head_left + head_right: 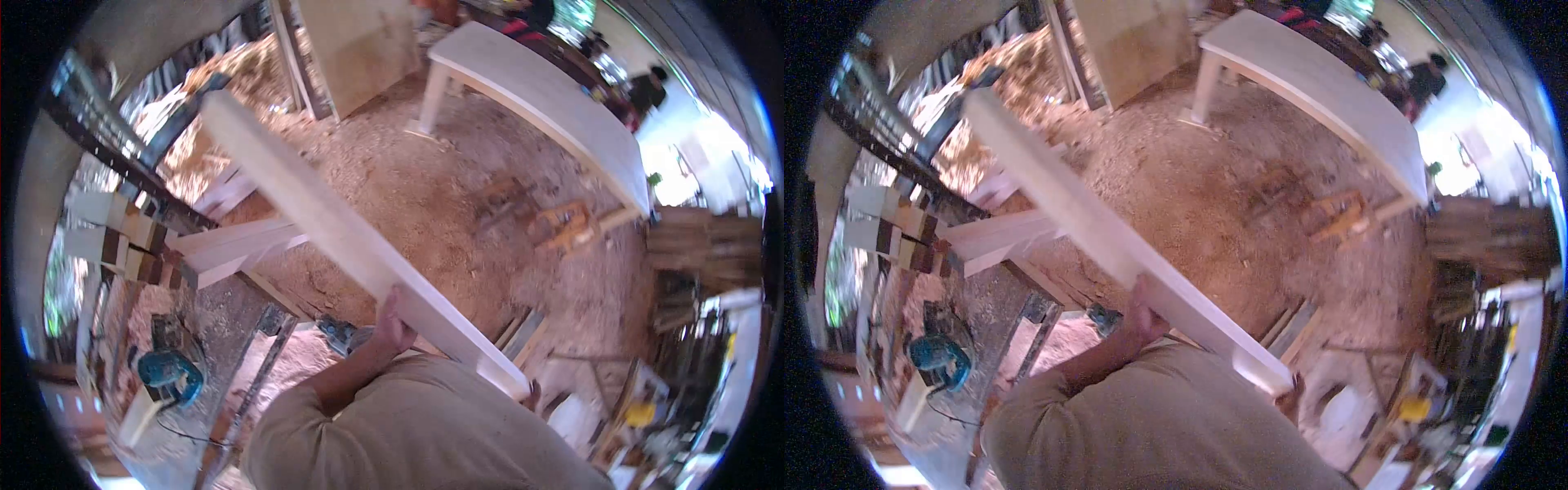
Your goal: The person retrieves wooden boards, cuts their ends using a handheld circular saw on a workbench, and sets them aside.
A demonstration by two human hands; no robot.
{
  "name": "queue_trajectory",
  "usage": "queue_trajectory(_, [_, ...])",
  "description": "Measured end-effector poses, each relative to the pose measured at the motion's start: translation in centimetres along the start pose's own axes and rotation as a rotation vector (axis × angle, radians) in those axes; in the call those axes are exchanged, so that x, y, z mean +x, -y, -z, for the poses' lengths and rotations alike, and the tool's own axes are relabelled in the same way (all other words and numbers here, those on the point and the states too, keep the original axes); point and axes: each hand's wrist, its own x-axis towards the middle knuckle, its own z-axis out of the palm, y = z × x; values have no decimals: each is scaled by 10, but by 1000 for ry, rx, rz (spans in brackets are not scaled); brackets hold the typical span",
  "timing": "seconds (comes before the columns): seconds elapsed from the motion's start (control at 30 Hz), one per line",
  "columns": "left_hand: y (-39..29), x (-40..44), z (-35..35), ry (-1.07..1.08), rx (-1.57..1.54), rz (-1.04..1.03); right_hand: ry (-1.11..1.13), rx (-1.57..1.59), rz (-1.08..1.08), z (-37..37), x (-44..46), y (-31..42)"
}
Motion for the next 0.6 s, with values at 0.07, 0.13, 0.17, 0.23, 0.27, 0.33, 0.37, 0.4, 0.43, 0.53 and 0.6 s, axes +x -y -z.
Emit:
queue_trajectory(0.07, [-8,43,-30,-36,-24,3,-62,-196,84,-46,-22,63])
queue_trajectory(0.13, [-17,74,-47,-70,-24,43,-100,-278,120,-74,-20,103])
queue_trajectory(0.17, [-23,92,-52,-144,-65,72,-110,-302,133,-87,-15,118])
queue_trajectory(0.23, [-40,127,-58,-213,-101,87,-121,-335,162,-115,2,144])
queue_trajectory(0.27, [-46,142,-59,-266,-151,103,-122,-348,177,-130,14,154])
queue_trajectory(0.33, [-57,173,-48,-321,-200,109,-120,-365,194,-158,42,172])
queue_trajectory(0.37, [-60,190,-33,-276,-287,122,-112,-375,201,-173,58,181])
queue_trajectory(0.4, [-67,208,-24,-231,-376,130,-102,-393,207,-189,77,190])
queue_trajectory(0.43, [-74,227,-15,-239,-377,113,-86,-409,206,-205,98,198])
queue_trajectory(0.53, [-110,281,-14,-330,-402,63,-13,-469,205,-265,179,224])
queue_trajectory(0.6, [-149,320,-39,-468,-261,14,74,-528,217,-317,246,244])
